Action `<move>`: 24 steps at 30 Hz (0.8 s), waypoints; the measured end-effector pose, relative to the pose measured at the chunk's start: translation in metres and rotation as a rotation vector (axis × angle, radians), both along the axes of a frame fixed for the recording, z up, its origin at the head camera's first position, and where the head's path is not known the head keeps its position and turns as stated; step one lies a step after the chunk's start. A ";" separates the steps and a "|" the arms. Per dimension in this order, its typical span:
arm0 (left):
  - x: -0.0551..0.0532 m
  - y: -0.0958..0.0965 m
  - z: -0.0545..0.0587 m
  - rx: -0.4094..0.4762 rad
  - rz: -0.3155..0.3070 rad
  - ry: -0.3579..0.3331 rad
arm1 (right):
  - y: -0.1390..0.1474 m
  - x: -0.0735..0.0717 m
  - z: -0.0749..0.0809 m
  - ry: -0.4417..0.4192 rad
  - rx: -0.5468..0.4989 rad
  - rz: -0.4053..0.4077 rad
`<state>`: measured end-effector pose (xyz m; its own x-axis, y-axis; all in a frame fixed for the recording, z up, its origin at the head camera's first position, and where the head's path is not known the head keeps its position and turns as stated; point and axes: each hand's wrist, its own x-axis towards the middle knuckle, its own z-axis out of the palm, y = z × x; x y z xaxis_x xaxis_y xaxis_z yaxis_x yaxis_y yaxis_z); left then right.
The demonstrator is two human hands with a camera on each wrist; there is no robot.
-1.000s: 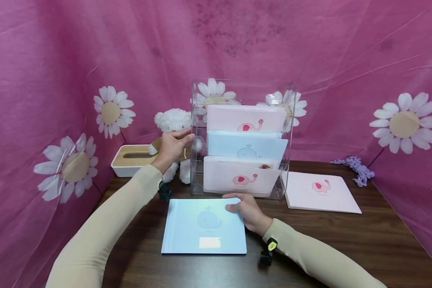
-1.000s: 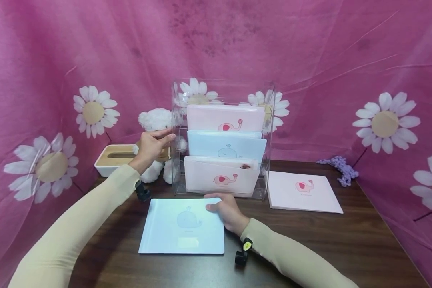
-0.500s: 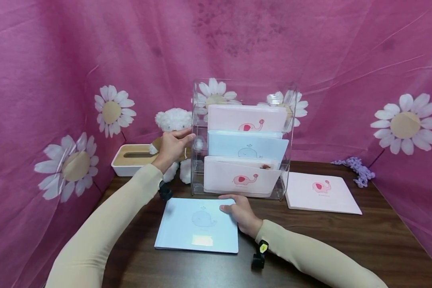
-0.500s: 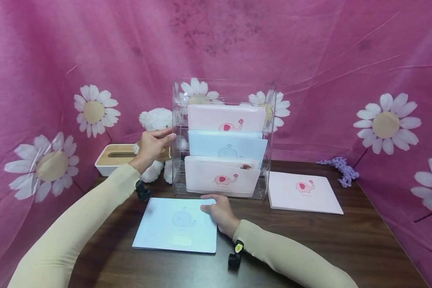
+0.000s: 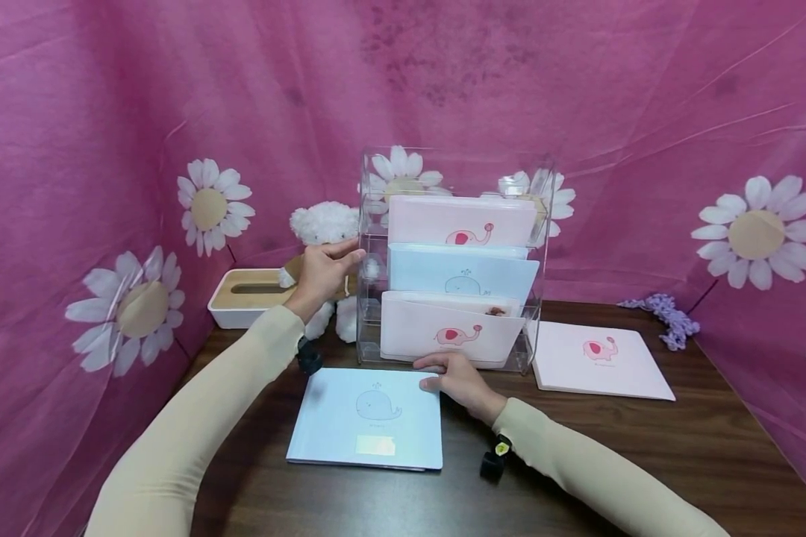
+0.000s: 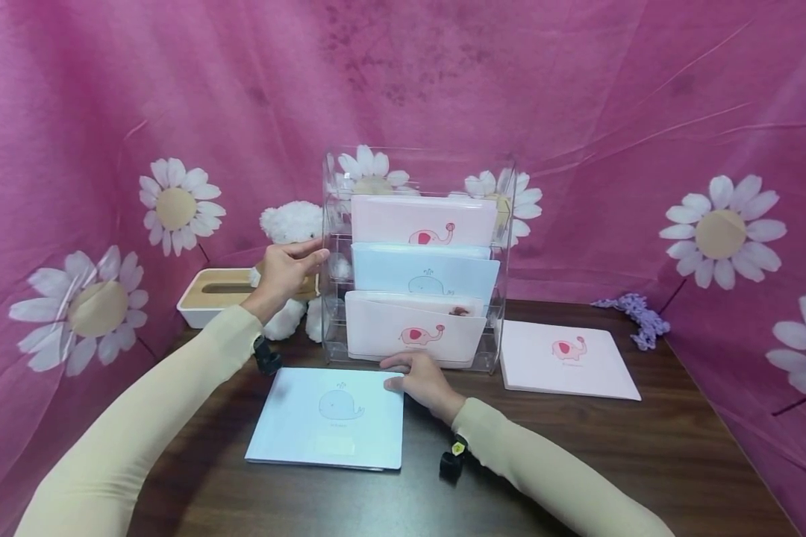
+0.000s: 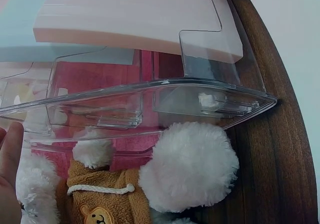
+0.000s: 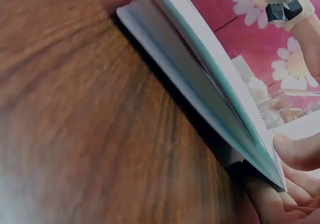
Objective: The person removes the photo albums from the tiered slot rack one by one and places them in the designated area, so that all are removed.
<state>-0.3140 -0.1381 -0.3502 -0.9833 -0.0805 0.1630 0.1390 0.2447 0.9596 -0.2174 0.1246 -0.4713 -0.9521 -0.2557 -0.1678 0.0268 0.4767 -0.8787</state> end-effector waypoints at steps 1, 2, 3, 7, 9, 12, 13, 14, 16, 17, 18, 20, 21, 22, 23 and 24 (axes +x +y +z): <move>0.000 0.000 0.000 0.002 0.001 -0.001 | 0.002 0.000 0.000 0.011 -0.005 0.009; 0.000 0.000 0.000 0.006 0.001 -0.002 | 0.003 0.000 0.001 0.021 -0.013 0.020; 0.000 0.000 0.000 0.008 0.001 -0.001 | 0.004 0.000 0.001 0.032 -0.020 0.032; 0.000 0.000 0.000 0.009 0.001 -0.001 | 0.008 0.001 0.002 0.078 -0.044 0.074; 0.000 0.000 0.000 0.009 0.001 -0.004 | 0.010 0.002 0.002 0.094 -0.048 0.087; -0.001 0.000 -0.001 0.003 0.000 -0.011 | 0.015 0.003 0.002 0.107 -0.048 0.092; 0.000 0.000 -0.001 0.001 0.000 -0.012 | 0.016 0.004 0.003 0.114 -0.051 0.096; 0.000 0.000 -0.001 -0.001 0.001 -0.013 | 0.018 0.004 0.003 0.125 -0.054 0.104; 0.000 0.000 -0.001 0.001 0.003 -0.010 | 0.021 0.004 0.007 0.153 -0.074 0.124; 0.000 0.000 -0.001 0.002 0.003 -0.008 | 0.023 0.004 0.010 0.174 -0.091 0.139; 0.000 0.000 -0.001 0.003 0.004 -0.005 | 0.024 0.004 0.014 0.196 -0.111 0.156; 0.000 0.000 -0.001 0.008 0.005 -0.002 | 0.027 0.005 0.022 0.239 -0.148 0.180; 0.000 0.000 -0.001 0.009 0.004 -0.003 | 0.028 0.005 0.028 0.254 -0.168 0.186; 0.000 0.000 -0.001 0.010 0.002 -0.004 | 0.029 0.006 0.033 0.267 -0.194 0.189; -0.001 -0.001 -0.001 0.009 0.002 -0.005 | 0.031 0.007 0.038 0.276 -0.218 0.190; -0.001 -0.001 -0.001 0.007 0.003 -0.004 | 0.032 0.007 0.043 0.278 -0.245 0.193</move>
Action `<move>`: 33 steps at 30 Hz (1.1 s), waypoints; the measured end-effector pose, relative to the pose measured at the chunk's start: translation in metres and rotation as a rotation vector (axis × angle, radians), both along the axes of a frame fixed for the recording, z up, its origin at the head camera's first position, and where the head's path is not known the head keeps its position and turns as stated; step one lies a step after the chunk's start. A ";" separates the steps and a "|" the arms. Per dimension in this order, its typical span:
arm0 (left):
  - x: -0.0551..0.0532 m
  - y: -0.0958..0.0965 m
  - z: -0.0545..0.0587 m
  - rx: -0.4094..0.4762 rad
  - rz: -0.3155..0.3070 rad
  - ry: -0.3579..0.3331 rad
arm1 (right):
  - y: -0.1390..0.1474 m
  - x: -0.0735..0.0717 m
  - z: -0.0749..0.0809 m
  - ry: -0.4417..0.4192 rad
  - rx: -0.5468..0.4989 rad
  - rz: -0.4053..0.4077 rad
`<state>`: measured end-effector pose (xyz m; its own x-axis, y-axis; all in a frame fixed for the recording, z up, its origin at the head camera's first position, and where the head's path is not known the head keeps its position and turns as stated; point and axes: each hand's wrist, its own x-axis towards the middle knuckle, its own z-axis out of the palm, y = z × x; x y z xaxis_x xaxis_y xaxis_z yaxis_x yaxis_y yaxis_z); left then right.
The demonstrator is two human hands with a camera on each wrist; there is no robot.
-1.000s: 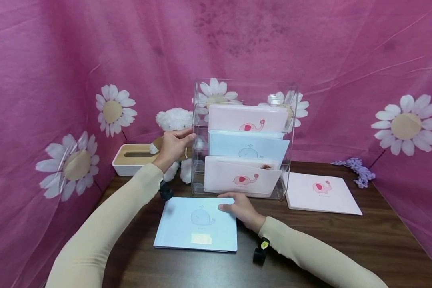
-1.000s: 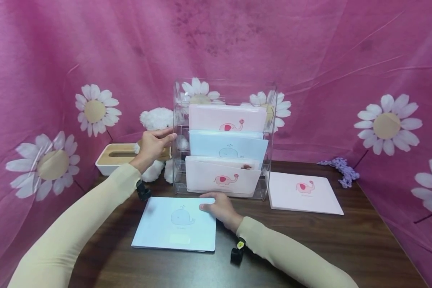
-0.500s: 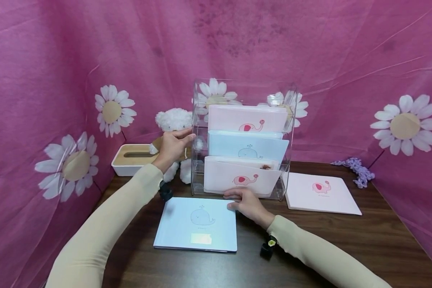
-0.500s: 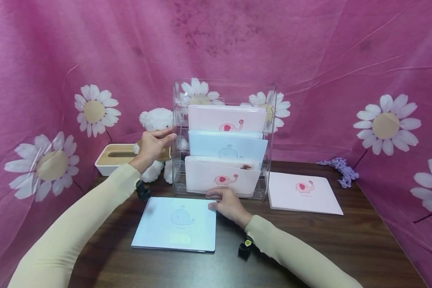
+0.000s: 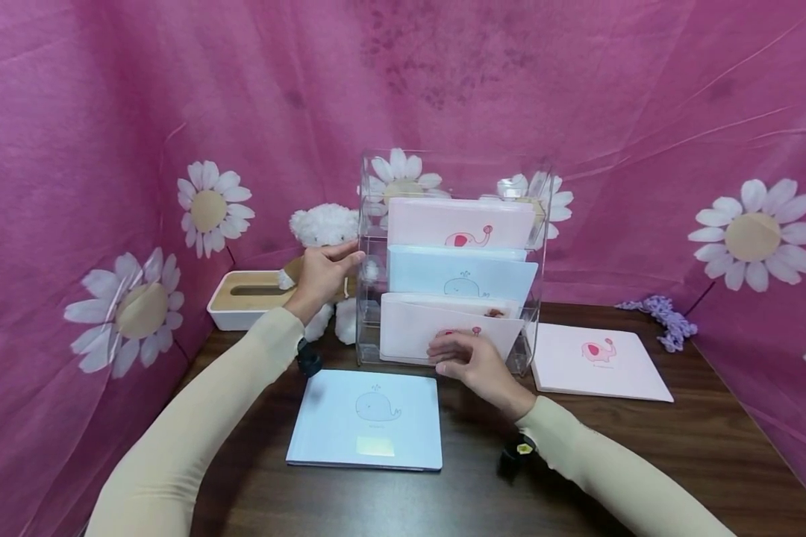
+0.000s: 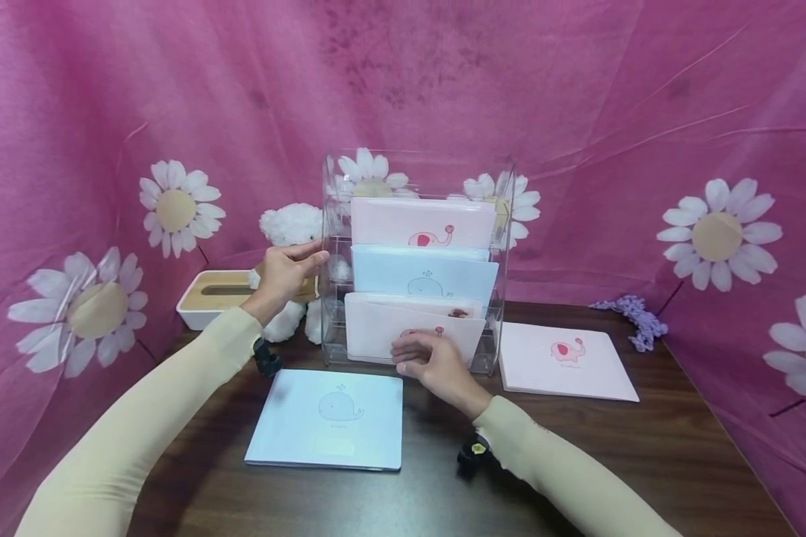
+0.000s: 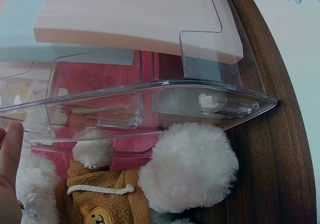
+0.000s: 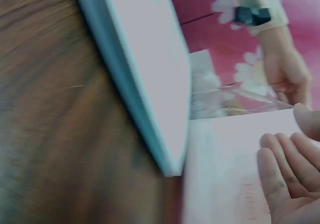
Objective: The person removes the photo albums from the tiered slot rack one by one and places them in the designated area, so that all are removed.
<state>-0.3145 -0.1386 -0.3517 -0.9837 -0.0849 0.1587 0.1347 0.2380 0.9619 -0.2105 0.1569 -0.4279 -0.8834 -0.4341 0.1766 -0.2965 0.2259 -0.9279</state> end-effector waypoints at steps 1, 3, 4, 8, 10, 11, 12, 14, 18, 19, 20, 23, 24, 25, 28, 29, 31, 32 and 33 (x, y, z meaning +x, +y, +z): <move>0.000 0.000 0.000 -0.003 0.003 0.000 | 0.002 0.001 0.006 -0.003 -0.020 -0.001; 0.000 0.000 -0.001 -0.009 0.006 -0.001 | 0.005 0.002 0.018 -0.012 -0.055 0.006; 0.000 0.000 -0.001 -0.011 0.008 0.000 | 0.007 0.002 0.023 -0.013 -0.069 0.012; 0.000 0.000 -0.001 -0.013 0.012 0.004 | 0.013 -0.001 0.047 0.030 -0.077 0.023; 0.000 -0.001 -0.001 -0.011 0.013 0.008 | 0.016 -0.004 0.058 0.063 -0.084 0.026; 0.000 -0.001 -0.001 -0.011 0.013 0.010 | 0.017 -0.005 0.064 0.077 -0.086 0.024; -0.001 -0.001 -0.001 -0.013 0.015 0.012 | 0.018 -0.007 0.069 0.090 -0.088 0.020; 0.000 -0.001 -0.001 -0.015 0.014 0.015 | 0.020 -0.009 0.081 0.114 -0.091 0.009; 0.001 -0.001 -0.001 -0.023 0.007 0.021 | 0.023 -0.017 0.103 0.156 -0.100 -0.016; 0.001 0.000 -0.001 -0.026 0.006 0.024 | 0.024 -0.019 0.108 0.167 -0.104 -0.024; 0.001 -0.001 -0.001 -0.029 0.004 0.027 | 0.025 -0.022 0.113 0.180 -0.114 -0.030; 0.001 -0.001 0.000 -0.035 0.000 0.035 | 0.029 -0.032 0.127 0.222 -0.144 -0.056; 0.001 -0.001 0.000 -0.037 -0.003 0.036 | 0.029 -0.036 0.130 0.238 -0.159 -0.063; 0.001 -0.001 0.000 -0.038 -0.005 0.036 | 0.030 -0.039 0.134 0.255 -0.171 -0.073; 0.000 -0.001 0.000 -0.037 -0.002 0.034 | 0.031 -0.048 0.144 0.283 -0.222 -0.085; 0.000 -0.001 0.000 -0.038 0.001 0.033 | 0.031 -0.050 0.147 0.290 -0.238 -0.088; 0.000 -0.001 0.000 -0.042 0.009 0.037 | 0.032 -0.055 0.154 0.301 -0.257 -0.096; 0.000 -0.001 0.000 -0.040 0.012 0.037 | 0.032 -0.058 0.158 0.302 -0.270 -0.096; 0.000 -0.001 0.000 -0.041 0.013 0.038 | 0.032 -0.060 0.161 0.305 -0.273 -0.100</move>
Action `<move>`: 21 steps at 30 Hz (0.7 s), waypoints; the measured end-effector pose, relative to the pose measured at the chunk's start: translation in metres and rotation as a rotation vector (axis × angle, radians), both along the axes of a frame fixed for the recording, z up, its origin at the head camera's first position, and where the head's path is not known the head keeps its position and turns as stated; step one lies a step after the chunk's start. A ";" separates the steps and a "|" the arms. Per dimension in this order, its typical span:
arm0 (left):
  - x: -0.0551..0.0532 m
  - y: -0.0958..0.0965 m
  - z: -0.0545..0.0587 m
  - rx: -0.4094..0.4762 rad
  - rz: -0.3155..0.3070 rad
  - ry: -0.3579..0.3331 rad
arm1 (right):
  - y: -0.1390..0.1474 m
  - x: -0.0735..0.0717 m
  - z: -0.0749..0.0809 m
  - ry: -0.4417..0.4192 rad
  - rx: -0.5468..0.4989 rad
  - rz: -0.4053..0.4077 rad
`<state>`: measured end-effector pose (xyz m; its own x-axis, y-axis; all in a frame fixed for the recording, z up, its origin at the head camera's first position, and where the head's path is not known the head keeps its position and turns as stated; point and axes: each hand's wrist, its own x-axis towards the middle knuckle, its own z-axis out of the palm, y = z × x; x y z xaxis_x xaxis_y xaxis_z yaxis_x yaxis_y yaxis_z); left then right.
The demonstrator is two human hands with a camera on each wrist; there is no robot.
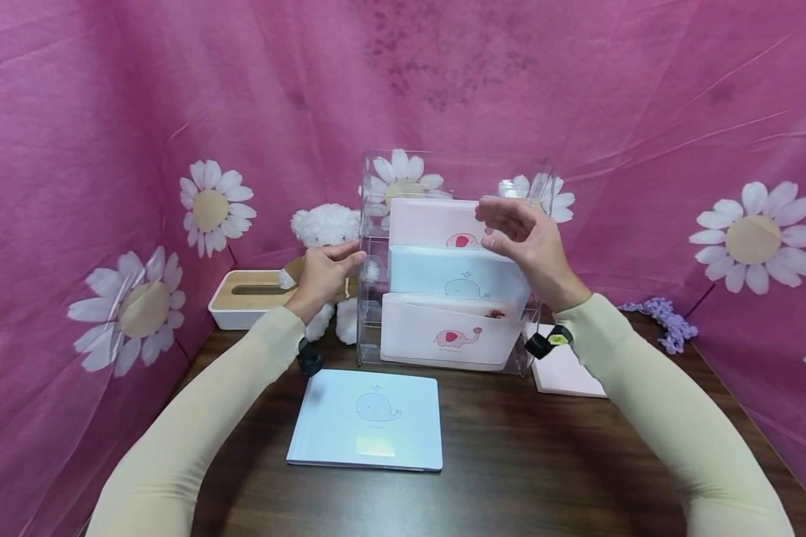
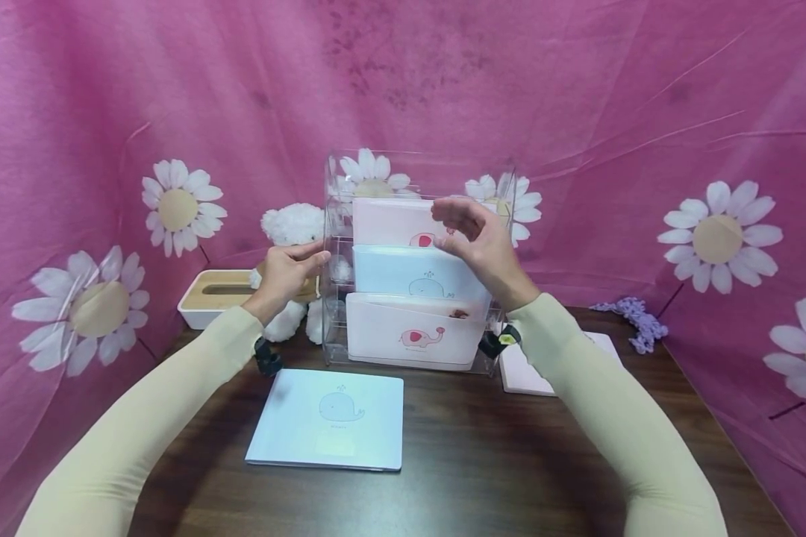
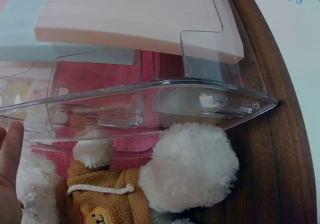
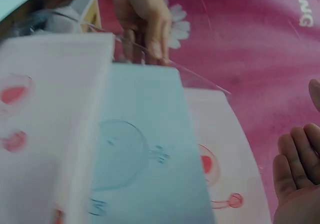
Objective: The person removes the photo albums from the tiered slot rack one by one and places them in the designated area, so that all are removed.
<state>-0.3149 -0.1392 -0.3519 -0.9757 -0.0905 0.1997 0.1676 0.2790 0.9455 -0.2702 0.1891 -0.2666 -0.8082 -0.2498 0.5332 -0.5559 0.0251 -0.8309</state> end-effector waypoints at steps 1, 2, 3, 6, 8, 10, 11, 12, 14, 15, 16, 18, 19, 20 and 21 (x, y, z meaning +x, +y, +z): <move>0.000 0.000 0.000 -0.001 0.000 0.000 | 0.000 -0.002 0.004 0.004 -0.007 0.000; 0.000 0.000 0.000 -0.002 0.001 0.000 | 0.001 -0.005 0.007 0.009 -0.018 0.002; 0.000 0.000 0.000 0.001 -0.001 -0.003 | 0.002 -0.007 0.010 0.010 -0.030 0.005; 0.000 0.000 0.000 0.012 -0.010 -0.021 | 0.005 -0.016 0.019 0.015 -0.072 0.015; 0.000 0.000 0.000 0.023 -0.021 -0.031 | 0.008 -0.022 0.025 0.015 -0.097 0.005; 0.000 0.001 0.001 0.034 -0.026 -0.033 | 0.012 -0.030 0.030 0.006 -0.104 -0.016; 0.000 0.000 0.001 0.036 -0.025 -0.032 | 0.013 -0.034 0.031 0.004 -0.094 -0.036; 0.000 0.000 0.001 0.037 -0.023 -0.025 | 0.015 -0.038 0.033 -0.002 -0.085 -0.053; 0.001 0.000 0.001 0.041 -0.022 -0.016 | 0.019 -0.047 0.035 -0.018 -0.053 -0.087; 0.001 0.000 0.001 0.037 -0.021 -0.014 | 0.022 -0.051 0.035 -0.028 -0.036 -0.102; 0.001 0.000 0.000 0.037 -0.022 -0.013 | 0.024 -0.055 0.035 -0.039 -0.018 -0.115; 0.001 0.000 0.000 0.040 -0.034 -0.015 | 0.028 -0.061 0.034 -0.066 0.011 -0.141; 0.001 -0.001 0.000 0.047 -0.040 -0.020 | 0.030 -0.063 0.034 -0.080 0.023 -0.150; 0.001 -0.001 0.000 0.049 -0.042 -0.024 | 0.032 -0.066 0.033 -0.096 0.036 -0.156; 0.001 -0.002 0.000 0.050 -0.041 -0.025 | 0.033 -0.068 0.033 -0.112 0.047 -0.158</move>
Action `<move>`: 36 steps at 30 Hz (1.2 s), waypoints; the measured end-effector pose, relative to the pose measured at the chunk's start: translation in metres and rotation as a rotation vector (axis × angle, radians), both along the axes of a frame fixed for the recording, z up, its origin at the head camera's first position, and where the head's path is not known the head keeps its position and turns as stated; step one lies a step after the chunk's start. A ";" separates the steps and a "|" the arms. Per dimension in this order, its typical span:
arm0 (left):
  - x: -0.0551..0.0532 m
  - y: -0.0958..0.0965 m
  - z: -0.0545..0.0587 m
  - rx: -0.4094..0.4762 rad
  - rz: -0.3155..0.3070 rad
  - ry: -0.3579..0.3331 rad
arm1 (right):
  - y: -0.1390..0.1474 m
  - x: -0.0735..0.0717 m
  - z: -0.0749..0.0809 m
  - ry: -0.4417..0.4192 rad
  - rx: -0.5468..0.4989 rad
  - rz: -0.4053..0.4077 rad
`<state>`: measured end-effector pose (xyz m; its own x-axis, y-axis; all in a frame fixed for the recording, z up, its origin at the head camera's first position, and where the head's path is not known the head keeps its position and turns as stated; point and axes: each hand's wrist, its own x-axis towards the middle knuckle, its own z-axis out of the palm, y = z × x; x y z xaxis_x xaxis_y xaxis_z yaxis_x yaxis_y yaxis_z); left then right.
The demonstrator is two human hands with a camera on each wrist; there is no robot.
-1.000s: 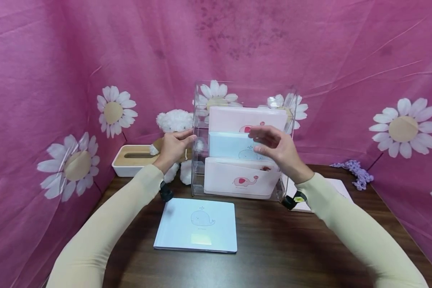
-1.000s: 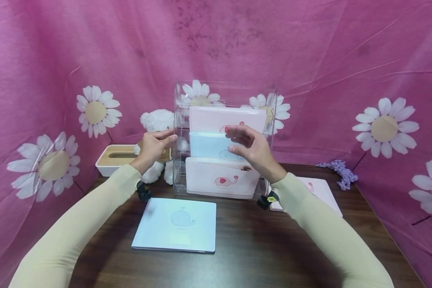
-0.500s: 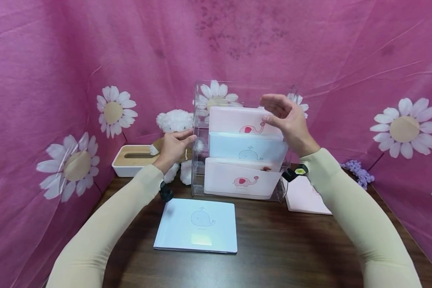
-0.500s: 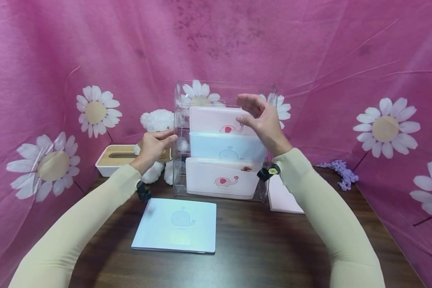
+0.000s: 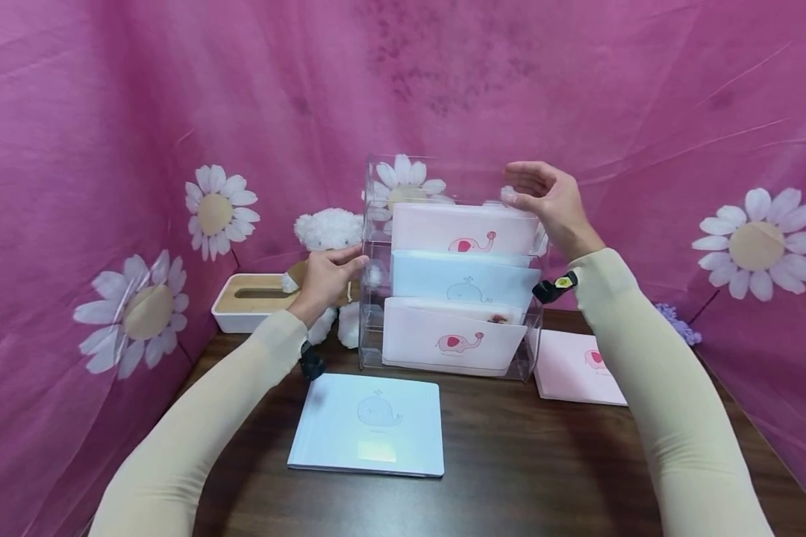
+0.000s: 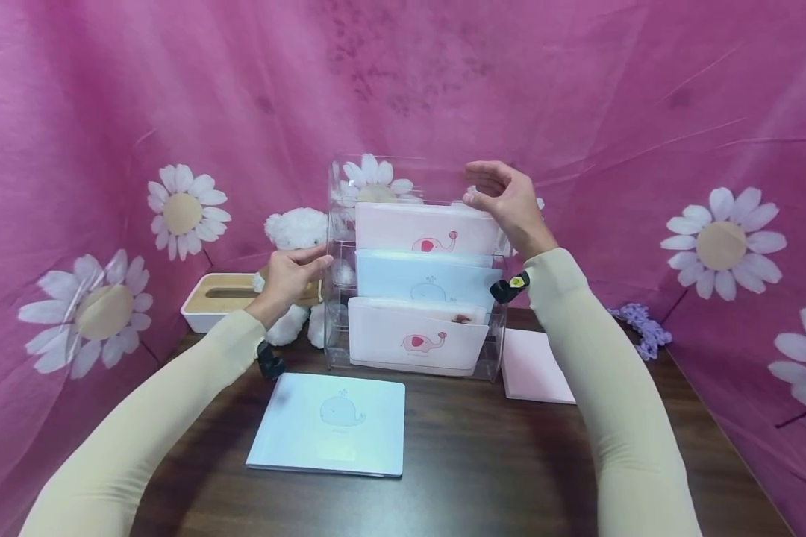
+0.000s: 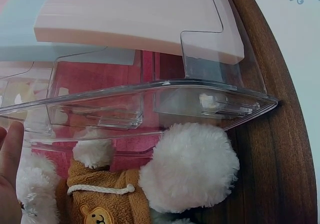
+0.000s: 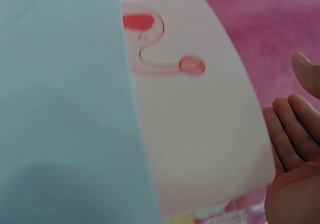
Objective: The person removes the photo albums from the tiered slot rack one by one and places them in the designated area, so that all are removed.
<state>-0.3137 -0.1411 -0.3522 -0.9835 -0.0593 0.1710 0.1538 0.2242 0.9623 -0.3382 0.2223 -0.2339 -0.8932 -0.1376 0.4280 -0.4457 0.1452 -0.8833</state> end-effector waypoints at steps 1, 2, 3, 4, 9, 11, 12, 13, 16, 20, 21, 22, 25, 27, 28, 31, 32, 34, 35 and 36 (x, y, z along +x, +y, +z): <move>0.000 0.000 -0.001 0.002 -0.002 -0.002 | 0.002 -0.001 -0.001 -0.017 0.011 -0.002; 0.000 0.000 -0.001 0.003 0.000 -0.004 | 0.005 -0.002 -0.003 -0.032 0.028 -0.006; 0.001 0.001 -0.002 0.001 0.002 -0.002 | 0.006 -0.003 -0.004 -0.046 0.051 -0.008; 0.001 0.001 -0.002 0.001 0.005 -0.003 | 0.008 -0.005 -0.005 -0.059 0.073 -0.006; 0.002 0.000 -0.003 0.007 0.007 -0.005 | 0.012 -0.010 -0.009 -0.092 0.185 -0.003; 0.002 -0.001 -0.002 0.009 0.007 -0.010 | 0.011 -0.010 -0.010 -0.091 0.198 0.000; 0.003 -0.001 -0.002 0.005 0.008 -0.010 | 0.011 -0.009 -0.010 -0.087 0.203 -0.002; 0.003 -0.002 -0.002 0.002 0.010 -0.012 | 0.010 -0.009 -0.011 -0.083 0.205 0.000; 0.003 -0.002 -0.002 -0.005 0.012 -0.015 | 0.010 -0.007 -0.013 -0.070 0.193 0.013; 0.003 -0.001 -0.001 -0.003 0.015 -0.016 | 0.010 -0.005 -0.019 -0.062 0.207 0.022; 0.002 -0.001 -0.001 0.000 0.018 -0.018 | 0.010 -0.004 -0.021 -0.069 0.217 0.020; 0.003 -0.001 0.000 0.002 0.020 -0.019 | 0.010 -0.003 -0.023 -0.079 0.228 0.020; 0.002 0.000 0.000 -0.005 0.020 -0.020 | 0.008 -0.001 -0.029 -0.100 0.254 0.007; 0.002 0.001 0.001 -0.008 0.017 -0.014 | 0.007 0.000 -0.032 -0.099 0.240 -0.003; 0.002 0.002 0.001 -0.008 0.013 -0.010 | 0.006 -0.001 -0.034 -0.094 0.232 -0.008; 0.001 0.002 0.001 0.002 0.013 0.003 | 0.002 -0.002 -0.037 -0.084 0.209 -0.030; 0.000 0.002 0.001 0.008 0.017 0.005 | 0.000 -0.002 -0.037 -0.089 0.209 -0.041; 0.001 0.003 0.001 0.010 0.020 0.005 | -0.002 -0.003 -0.038 -0.112 0.223 -0.070; 0.001 0.003 0.001 0.006 0.021 0.005 | -0.003 -0.004 -0.038 -0.125 0.233 -0.090; 0.001 0.003 0.001 0.000 0.022 0.005 | -0.004 -0.004 -0.038 -0.138 0.243 -0.108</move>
